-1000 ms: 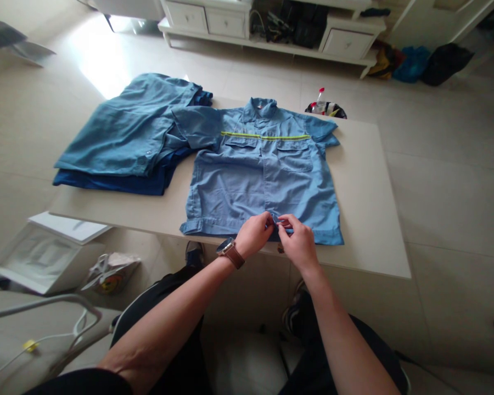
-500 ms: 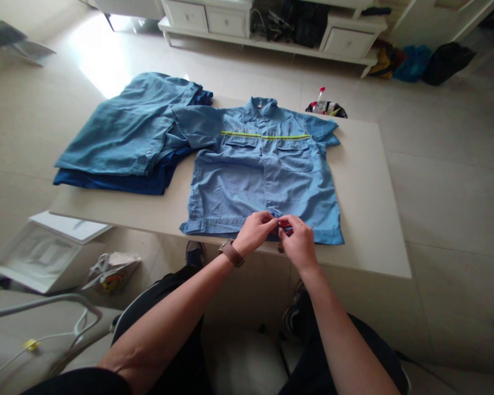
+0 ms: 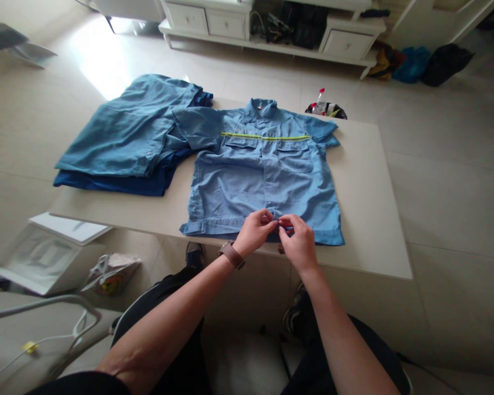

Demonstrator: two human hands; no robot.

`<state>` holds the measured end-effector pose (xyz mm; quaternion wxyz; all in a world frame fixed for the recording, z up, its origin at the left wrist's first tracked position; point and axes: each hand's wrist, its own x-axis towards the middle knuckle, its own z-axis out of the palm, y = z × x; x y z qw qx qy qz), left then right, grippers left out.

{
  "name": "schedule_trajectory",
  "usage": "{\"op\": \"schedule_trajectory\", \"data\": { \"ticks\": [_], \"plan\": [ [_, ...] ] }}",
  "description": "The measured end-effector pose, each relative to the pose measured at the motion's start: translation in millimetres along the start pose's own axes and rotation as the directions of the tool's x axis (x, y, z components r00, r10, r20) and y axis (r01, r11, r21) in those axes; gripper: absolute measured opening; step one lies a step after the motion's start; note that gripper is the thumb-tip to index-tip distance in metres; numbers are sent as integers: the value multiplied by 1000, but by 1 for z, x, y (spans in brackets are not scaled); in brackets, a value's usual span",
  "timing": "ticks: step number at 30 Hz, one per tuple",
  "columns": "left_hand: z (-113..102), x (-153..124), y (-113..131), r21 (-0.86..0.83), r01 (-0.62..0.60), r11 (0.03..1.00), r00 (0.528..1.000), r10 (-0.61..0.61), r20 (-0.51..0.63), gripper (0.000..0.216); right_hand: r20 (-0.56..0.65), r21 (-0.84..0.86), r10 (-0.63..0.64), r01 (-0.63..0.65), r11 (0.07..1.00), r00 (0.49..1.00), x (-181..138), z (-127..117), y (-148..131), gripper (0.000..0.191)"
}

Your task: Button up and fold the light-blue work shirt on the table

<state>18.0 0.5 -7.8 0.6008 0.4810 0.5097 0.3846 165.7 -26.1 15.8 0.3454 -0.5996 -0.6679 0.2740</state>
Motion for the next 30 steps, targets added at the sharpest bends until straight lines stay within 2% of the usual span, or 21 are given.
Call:
{"op": "schedule_trajectory", "data": {
  "ticks": [4,9,14,21,30],
  "plan": [
    [0,3,-3,-34,22,999,1000,-22,3,19,8,-16,6,-6,1000,1000,0,0,0,18],
    [1,6,-6,-190,114,975,993,-113,13,23,9,-15,6,-6,1000,1000,1,0,-1,18],
    [2,5,-4,-245,164,955,985,-174,-17,15,10,-21,-8,8,1000,1000,1,0,-2,17],
    [1,4,-2,-157,112,981,993,-118,-28,8,33,-58,-13,14,998,999,2,-1,-1,15],
    [2,2,1,-162,77,984,997,-80,-13,11,35,-33,-17,18,999,999,3,-1,-1,14]
  ]
}}
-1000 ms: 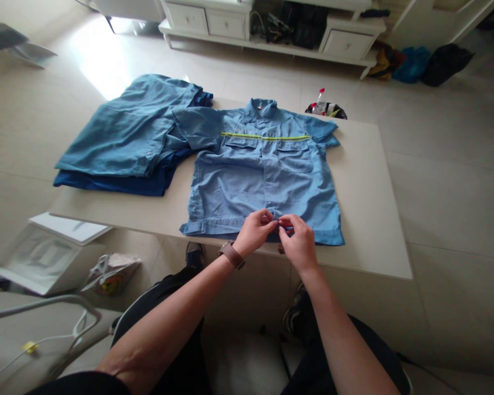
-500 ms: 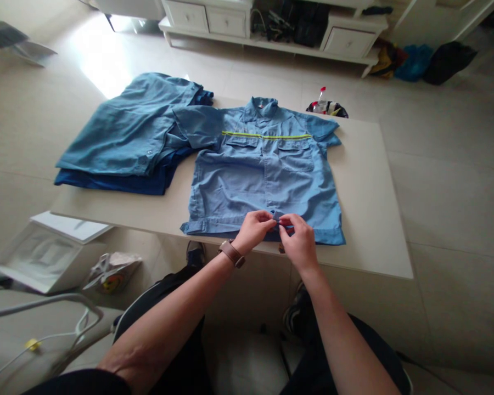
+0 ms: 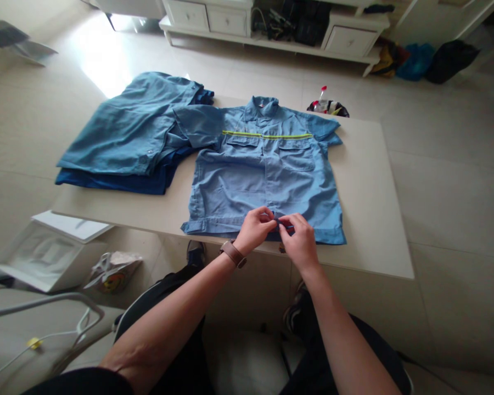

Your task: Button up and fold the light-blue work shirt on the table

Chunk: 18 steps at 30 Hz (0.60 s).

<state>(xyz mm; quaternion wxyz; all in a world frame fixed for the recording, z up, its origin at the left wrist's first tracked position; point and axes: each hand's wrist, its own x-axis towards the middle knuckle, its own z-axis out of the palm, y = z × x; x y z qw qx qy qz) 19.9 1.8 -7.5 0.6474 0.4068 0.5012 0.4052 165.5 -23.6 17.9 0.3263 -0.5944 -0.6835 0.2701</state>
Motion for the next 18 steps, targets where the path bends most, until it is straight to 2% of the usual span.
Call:
{"op": "schedule_trajectory", "data": {
  "ticks": [8,18],
  "plan": [
    [-1,-1,-2,77,-62,995,998,61,9,12,-5,48,59,-59,997,998,1,2,4,8],
    [-1,1,-8,96,-54,994,999,53,8,14,11,-12,20,-20,1000,1000,1,4,9,10]
  ]
}}
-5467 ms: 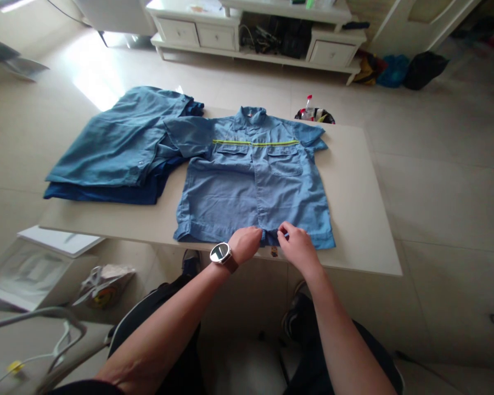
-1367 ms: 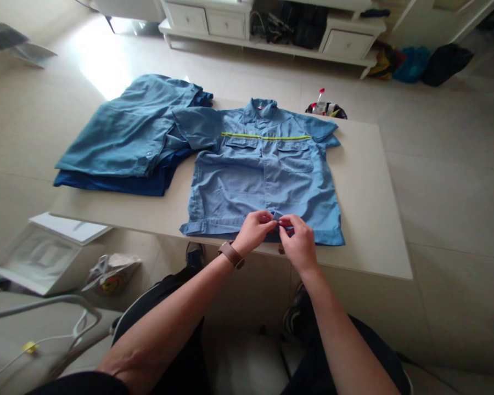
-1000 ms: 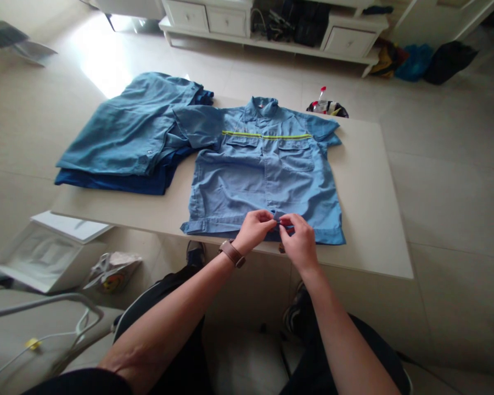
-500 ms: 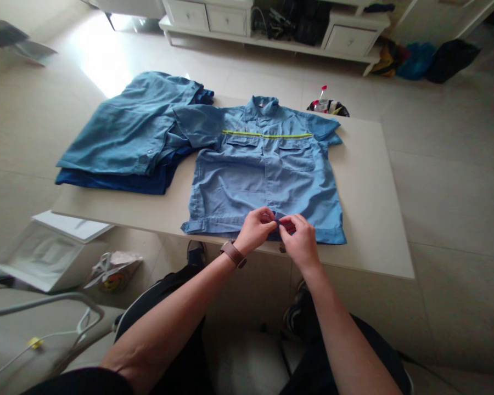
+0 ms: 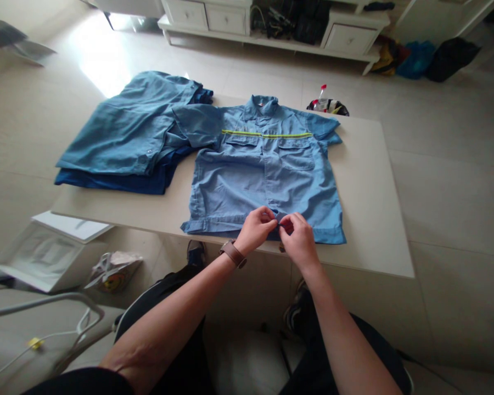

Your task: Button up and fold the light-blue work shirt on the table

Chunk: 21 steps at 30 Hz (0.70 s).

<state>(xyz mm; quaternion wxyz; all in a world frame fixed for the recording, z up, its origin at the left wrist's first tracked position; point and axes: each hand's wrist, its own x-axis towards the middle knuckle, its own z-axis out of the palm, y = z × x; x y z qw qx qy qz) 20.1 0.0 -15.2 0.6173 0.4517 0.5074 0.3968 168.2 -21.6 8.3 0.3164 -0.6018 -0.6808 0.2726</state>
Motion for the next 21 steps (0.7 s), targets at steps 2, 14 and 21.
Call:
{"op": "schedule_trajectory", "data": {
  "ticks": [2,14,21],
  "plan": [
    [0,0,1,-3,-2,1000,1000,2,-4,13,-2,-5,-10,10,1000,1000,0,1,0,10],
    [1,-2,8,-30,-51,998,999,51,-17,13,-18,11,-24,24,1000,1000,-1,1,-4,11],
    [0,-2,8,-32,-58,998,998,59,6,15,-25,15,2,-1,1000,1000,-3,1,-3,11]
  ]
}}
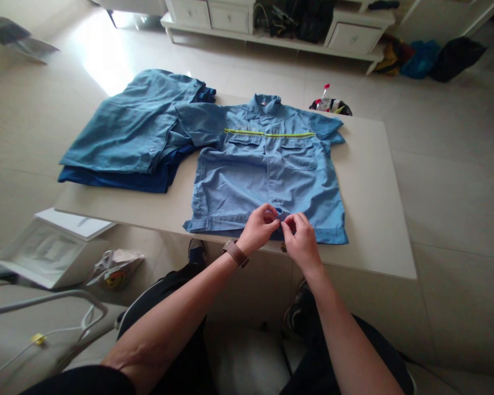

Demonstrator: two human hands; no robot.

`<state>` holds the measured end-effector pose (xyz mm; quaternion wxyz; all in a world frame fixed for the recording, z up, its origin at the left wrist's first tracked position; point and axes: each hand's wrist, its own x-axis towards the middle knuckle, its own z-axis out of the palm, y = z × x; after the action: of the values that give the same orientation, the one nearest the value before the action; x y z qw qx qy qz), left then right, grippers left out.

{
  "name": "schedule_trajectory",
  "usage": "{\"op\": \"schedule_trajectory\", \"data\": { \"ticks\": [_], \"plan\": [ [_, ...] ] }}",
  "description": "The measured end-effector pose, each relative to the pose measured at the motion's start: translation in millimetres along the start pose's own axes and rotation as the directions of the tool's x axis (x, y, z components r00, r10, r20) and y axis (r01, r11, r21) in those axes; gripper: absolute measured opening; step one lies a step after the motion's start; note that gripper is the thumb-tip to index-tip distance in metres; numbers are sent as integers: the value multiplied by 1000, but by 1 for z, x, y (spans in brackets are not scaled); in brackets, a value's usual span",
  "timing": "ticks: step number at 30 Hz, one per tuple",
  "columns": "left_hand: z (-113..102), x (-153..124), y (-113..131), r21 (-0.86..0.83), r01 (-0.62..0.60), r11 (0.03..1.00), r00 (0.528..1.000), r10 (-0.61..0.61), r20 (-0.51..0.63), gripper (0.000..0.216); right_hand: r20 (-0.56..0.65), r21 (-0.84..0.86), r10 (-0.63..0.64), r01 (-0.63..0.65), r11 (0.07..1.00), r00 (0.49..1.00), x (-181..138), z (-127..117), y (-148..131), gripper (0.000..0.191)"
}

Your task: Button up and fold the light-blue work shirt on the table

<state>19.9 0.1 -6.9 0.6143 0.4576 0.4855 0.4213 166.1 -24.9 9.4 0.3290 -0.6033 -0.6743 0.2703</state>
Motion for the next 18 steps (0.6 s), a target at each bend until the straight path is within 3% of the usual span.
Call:
{"op": "schedule_trajectory", "data": {
  "ticks": [18],
  "plan": [
    [-1,-3,7,3,7,1000,998,-7,63,29,25,1,30,-30,1000,999,1,-2,-1,11]
  ]
}}
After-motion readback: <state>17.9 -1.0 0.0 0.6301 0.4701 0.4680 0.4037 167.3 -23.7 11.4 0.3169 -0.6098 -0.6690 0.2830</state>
